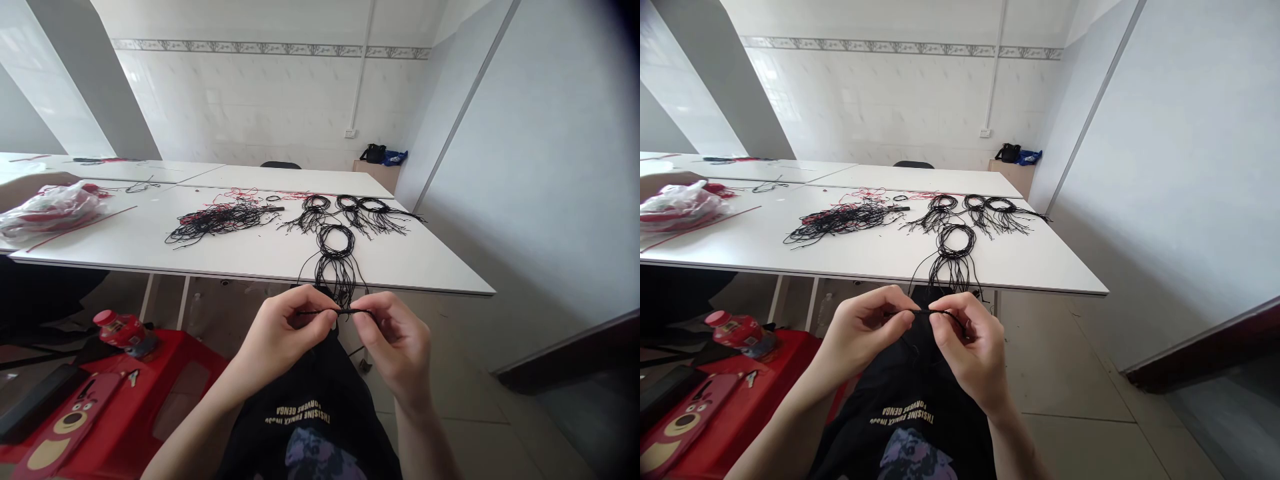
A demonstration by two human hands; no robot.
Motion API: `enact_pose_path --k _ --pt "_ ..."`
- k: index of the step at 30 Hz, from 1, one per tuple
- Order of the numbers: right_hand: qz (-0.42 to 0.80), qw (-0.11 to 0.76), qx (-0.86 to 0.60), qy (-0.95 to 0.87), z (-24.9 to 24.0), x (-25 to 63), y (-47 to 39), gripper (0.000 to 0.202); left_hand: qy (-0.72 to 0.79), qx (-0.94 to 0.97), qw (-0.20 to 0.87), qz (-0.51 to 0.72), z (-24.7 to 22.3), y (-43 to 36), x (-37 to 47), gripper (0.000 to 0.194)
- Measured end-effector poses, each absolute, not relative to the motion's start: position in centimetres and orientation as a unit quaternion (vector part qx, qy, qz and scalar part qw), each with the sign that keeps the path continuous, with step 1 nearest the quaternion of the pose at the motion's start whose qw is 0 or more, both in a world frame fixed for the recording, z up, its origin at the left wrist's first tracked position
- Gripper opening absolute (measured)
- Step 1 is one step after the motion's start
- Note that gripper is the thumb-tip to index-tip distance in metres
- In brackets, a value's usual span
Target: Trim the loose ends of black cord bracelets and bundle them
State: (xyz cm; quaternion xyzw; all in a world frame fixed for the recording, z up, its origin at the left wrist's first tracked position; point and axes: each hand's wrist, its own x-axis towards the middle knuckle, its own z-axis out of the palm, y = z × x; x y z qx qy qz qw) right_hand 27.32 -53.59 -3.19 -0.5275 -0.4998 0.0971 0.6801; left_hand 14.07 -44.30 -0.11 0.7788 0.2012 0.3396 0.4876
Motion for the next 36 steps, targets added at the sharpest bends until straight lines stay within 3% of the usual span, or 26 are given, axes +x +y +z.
enact_pose_path --k 25,32,36 --pt "0.097 0.689 -0.509 -0.507 -3.5 27.3 -53.1 0.008 0.202 0.794 0.432 0.377 -0.4 -44.5 14.1 0.005" --pt "0.124 0.596 -0.592 -0.529 -3.7 30.6 -54.0 0.014 0.223 0.841 0.443 0.218 -0.2 -43.4 13.3 0.013" --pt "0.134 0.53 -0.632 -0.549 -3.6 32.6 -55.4 0.022 0.239 0.843 0.442 0.194 -0.1 -42.7 12.5 0.012"
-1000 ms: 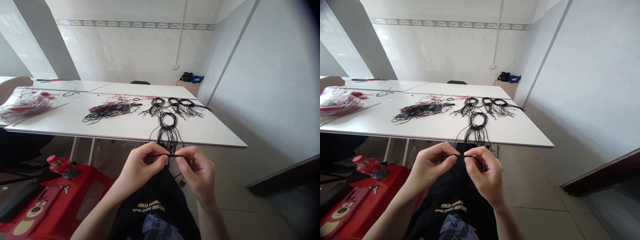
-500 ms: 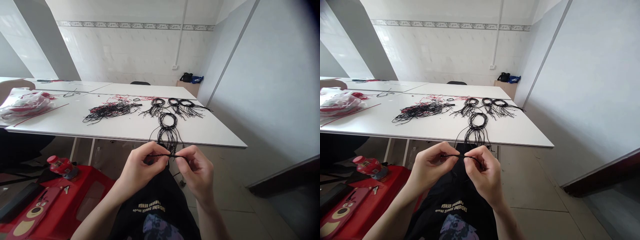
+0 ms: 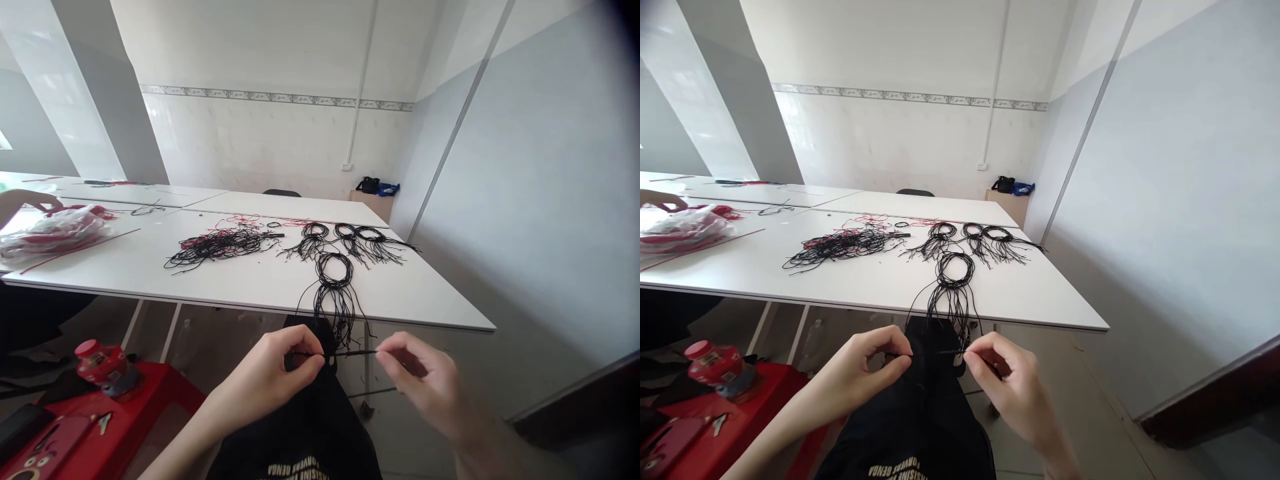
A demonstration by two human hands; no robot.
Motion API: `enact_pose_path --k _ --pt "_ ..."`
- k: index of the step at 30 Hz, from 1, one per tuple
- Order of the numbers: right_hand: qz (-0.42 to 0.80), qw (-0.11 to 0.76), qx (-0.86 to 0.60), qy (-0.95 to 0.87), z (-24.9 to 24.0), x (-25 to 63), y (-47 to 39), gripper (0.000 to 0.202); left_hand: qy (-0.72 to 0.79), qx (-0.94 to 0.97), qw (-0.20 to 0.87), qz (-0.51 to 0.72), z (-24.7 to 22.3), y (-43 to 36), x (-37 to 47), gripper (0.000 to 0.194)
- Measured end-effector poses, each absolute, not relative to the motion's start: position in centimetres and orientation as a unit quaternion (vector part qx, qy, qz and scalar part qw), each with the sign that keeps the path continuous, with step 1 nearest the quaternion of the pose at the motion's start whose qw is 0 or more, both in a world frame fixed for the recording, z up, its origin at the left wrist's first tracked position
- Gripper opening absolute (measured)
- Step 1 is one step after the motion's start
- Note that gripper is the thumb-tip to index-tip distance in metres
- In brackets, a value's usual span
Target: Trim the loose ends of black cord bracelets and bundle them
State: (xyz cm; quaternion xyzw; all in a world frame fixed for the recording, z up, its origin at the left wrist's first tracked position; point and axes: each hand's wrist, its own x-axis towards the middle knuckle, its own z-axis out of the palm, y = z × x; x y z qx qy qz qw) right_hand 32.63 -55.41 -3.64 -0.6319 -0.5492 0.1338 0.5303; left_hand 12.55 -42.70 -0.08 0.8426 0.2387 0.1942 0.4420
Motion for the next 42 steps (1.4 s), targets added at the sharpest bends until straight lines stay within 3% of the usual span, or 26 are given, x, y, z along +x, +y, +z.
enact_pose_path --k 7,13,18,24,30,42 --pt "0.171 0.488 -0.648 -0.56 0.0 36.4 -53.5 0.03 0.189 0.85 0.431 0.238 2.1 -38.2 15.0 0.012" --pt "0.062 0.419 -0.733 -0.533 3.1 42.3 -41.8 0.027 0.243 0.821 0.428 0.291 2.3 -27.6 24.5 0.014" --pt "0.065 0.349 -0.783 -0.511 -0.3 47.1 -31.8 0.021 0.341 0.833 0.365 0.238 -2.2 -20.0 30.8 0.025" --pt "0.044 0.32 -0.807 -0.494 -6.4 50.3 -27.5 0.022 0.373 0.854 0.272 0.242 -7.3 -17.5 32.3 0.03" --pt "0.029 0.325 -0.807 -0.492 -9.6 50.9 -27.5 0.022 0.359 0.876 0.187 0.264 -8.3 -18.3 32.3 0.029" --pt "-0.027 0.316 -0.823 -0.472 -9.8 51.2 -27.5 0.023 0.297 0.92 0.113 0.231 -8.5 -19.2 31.3 0.029"
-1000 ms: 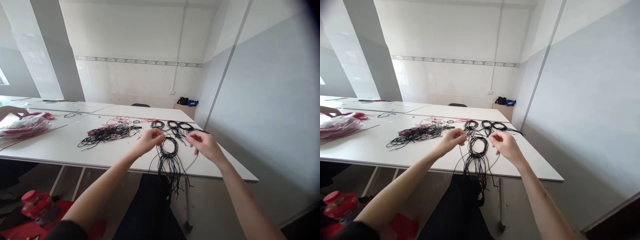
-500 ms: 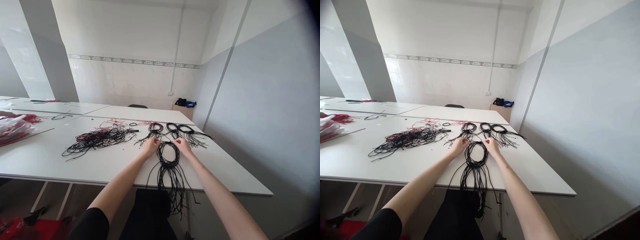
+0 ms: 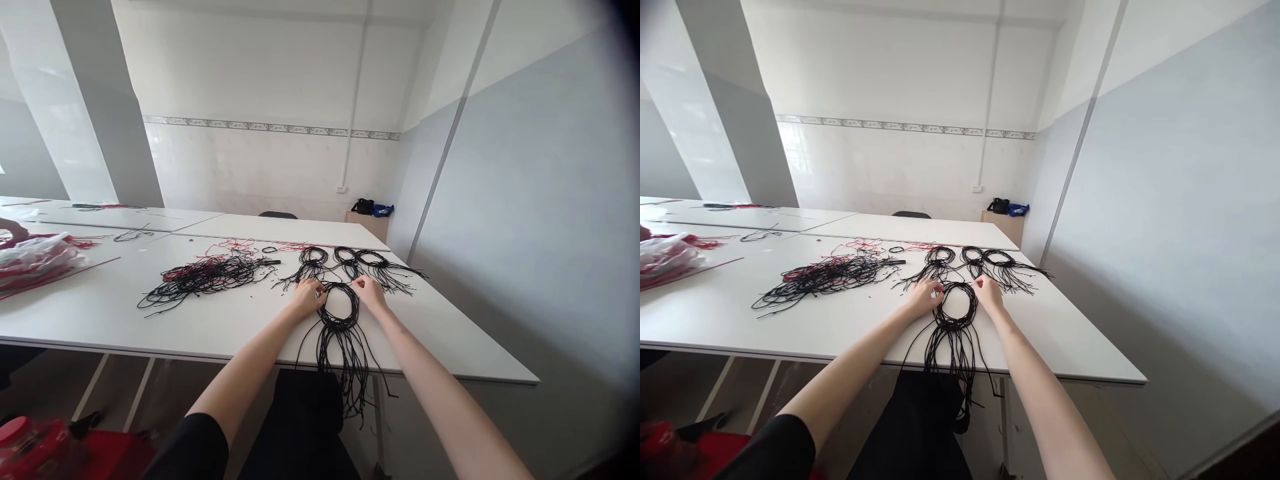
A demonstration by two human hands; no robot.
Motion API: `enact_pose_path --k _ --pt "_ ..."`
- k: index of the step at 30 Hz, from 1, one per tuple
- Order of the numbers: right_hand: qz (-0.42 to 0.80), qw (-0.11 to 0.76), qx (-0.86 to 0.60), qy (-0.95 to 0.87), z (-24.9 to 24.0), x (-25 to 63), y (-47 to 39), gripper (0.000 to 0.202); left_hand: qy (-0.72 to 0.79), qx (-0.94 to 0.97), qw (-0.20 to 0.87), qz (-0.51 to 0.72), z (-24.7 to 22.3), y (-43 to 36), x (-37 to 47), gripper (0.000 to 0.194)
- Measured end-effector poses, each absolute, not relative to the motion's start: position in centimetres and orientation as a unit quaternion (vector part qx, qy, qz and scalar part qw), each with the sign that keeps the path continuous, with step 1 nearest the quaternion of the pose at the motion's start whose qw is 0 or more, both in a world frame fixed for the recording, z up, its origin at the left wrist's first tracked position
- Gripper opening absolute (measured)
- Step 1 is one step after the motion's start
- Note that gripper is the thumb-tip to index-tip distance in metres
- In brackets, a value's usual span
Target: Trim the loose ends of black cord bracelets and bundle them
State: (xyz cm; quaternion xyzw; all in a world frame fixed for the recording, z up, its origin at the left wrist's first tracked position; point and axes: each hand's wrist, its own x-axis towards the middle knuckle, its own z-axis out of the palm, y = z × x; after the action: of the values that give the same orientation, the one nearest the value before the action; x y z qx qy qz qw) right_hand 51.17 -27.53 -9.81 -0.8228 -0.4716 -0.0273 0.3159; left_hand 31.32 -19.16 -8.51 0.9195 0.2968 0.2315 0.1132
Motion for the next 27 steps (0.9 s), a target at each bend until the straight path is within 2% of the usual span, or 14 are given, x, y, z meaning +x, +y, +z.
enact_pose_path --k 8,19,27 --pt "-0.023 0.24 -0.843 -0.481 -10.2 51.0 -27.0 0.031 0.273 0.935 0.11 0.196 -8.7 -19.2 31.4 0.027" --pt "-0.001 0.147 -0.875 -0.462 -9.1 49.0 -28.2 0.026 0.282 0.936 0.105 0.181 -8.9 -19.0 31.7 0.029" --pt "-0.005 0.133 -0.872 -0.471 -8.5 48.3 -29.1 0.027 0.308 0.928 0.1 0.183 -8.9 -19.0 31.7 0.032"
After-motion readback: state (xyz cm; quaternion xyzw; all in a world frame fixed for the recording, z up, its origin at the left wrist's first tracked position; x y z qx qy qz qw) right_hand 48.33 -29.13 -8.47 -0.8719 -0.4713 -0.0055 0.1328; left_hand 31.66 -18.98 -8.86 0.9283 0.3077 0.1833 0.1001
